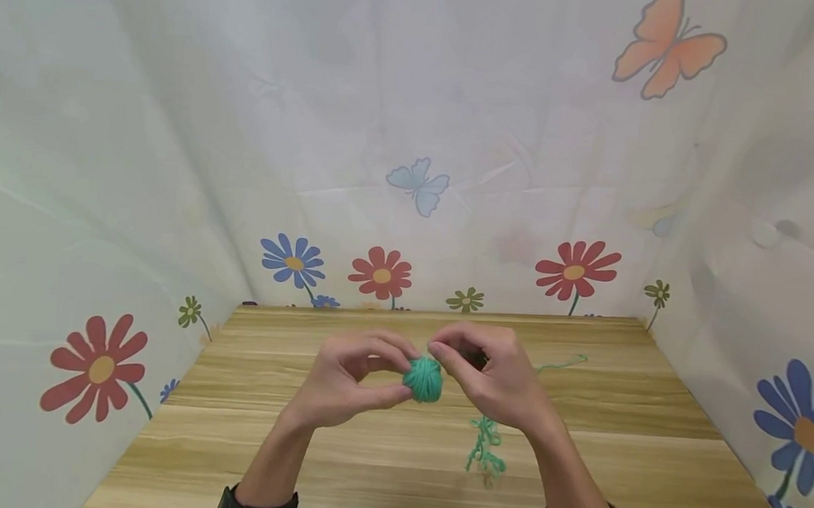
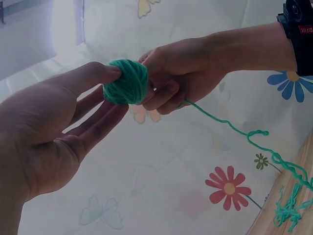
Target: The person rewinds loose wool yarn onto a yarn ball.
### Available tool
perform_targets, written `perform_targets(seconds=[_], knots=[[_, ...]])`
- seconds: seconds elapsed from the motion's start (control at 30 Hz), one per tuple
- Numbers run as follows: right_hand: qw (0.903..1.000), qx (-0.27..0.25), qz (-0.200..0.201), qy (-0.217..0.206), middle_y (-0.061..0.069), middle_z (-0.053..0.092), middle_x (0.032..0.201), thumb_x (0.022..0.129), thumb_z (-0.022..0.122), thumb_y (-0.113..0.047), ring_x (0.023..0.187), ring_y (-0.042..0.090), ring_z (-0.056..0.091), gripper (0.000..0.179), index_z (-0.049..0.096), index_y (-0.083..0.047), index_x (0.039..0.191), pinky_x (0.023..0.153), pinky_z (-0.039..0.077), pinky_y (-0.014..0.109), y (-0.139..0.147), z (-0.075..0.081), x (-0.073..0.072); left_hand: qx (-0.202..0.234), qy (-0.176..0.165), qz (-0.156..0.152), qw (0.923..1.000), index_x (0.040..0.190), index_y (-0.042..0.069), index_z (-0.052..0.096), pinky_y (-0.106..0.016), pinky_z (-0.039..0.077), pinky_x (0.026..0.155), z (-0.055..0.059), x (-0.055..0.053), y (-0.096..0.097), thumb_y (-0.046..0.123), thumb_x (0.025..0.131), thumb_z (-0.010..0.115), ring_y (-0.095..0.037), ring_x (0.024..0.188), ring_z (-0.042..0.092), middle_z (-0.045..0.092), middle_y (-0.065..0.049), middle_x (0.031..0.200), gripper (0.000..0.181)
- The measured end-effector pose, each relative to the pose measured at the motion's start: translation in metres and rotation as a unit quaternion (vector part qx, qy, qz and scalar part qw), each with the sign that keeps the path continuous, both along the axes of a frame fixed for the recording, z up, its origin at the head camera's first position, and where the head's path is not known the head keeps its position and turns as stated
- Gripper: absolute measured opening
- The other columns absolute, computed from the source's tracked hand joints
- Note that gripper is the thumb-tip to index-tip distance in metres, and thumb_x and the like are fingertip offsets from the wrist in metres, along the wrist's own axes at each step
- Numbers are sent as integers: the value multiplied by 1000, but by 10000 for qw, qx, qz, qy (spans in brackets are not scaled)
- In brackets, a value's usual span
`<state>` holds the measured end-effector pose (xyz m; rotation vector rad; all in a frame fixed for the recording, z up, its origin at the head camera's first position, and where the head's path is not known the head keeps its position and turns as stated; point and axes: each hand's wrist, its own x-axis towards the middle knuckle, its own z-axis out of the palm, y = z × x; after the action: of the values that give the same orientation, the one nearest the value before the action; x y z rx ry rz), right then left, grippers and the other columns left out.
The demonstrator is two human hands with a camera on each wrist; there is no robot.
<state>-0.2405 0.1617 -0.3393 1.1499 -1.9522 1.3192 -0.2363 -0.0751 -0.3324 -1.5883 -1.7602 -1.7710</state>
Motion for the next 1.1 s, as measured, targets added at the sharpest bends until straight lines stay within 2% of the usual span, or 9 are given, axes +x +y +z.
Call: perform_targets(seconds=[0.17, 0.27, 0.4, 0.57, 0.67, 0.83, 0.97, 1.1], knots=[[9994, 149, 247, -196, -6, 57, 66, 90, 65, 18, 48, 5, 42, 32, 77, -10, 101, 34, 34, 22, 0, -2, -5, 80, -84, -194, 9997, 101, -19, 66, -47, 61, 91, 0, 1, 1, -28, 75, 74, -36, 107, 66, 67, -32, 108, 29], [9989, 288, 70, -367, -5, 60, 67, 92, 66, 14, 49, 5, 45, 28, 78, -9, 102, 37, 38, 20, 1, -3, -7, 126, -86, -286, 9995, 101, -19, 66, -48, 61, 90, -4, -2, 2, -29, 74, 74, -37, 107, 65, 66, -32, 109, 30], [9958, 433, -423, -687, -5, 62, 67, 96, 68, 4, 51, 7, 48, 18, 78, -9, 102, 42, 45, 19, 1, -5, -7, 196, -74, -361, 9991, 102, -19, 65, -48, 62, 89, -12, -8, 1, -30, 73, 74, -38, 107, 65, 66, -32, 110, 32], [9911, 650, -789, -853, -7, 61, 66, 98, 70, -6, 51, 8, 50, 12, 79, -13, 102, 41, 45, 20, 1, -5, -7, 368, -121, -343, 9987, 102, -19, 64, -50, 62, 88, -16, -11, 0, -29, 74, 74, -38, 107, 65, 65, -33, 111, 31], [9912, 833, -660, -784, -9, 60, 66, 97, 71, -6, 51, 7, 49, 12, 80, -14, 102, 40, 42, 18, 0, -5, -7, 534, -122, -217, 9983, 103, -19, 64, -50, 62, 88, -16, -12, 0, -29, 75, 73, -37, 106, 66, 64, -34, 111, 30], [9931, 1090, -108, -429, -11, 53, 62, 94, 73, -2, 49, 3, 45, 17, 77, -19, 96, 39, 38, 15, -3, -5, -6, 850, -58, 154, 9962, 105, -19, 64, -51, 61, 89, -15, -13, 0, -29, 76, 72, -36, 105, 67, 64, -33, 111, 32], [9921, 1224, 160, -243, -12, 48, 61, 94, 74, -5, 49, 0, 41, 18, 72, -23, 90, 39, 36, 15, -6, -3, -3, 1016, -6, 560, 9932, 106, -19, 64, -52, 61, 90, -12, -13, 0, -30, 75, 71, -37, 107, 66, 64, -32, 113, 34], [9915, 1244, 372, -5, -11, 52, 63, 93, 75, -2, 50, -1, 43, 18, 74, -20, 92, 39, 40, 16, -9, 1, 2, 1059, 7, 965, 9897, 106, -18, 64, -52, 60, 92, -6, -9, -1, -30, 76, 71, -37, 109, 65, 64, -32, 113, 32]])
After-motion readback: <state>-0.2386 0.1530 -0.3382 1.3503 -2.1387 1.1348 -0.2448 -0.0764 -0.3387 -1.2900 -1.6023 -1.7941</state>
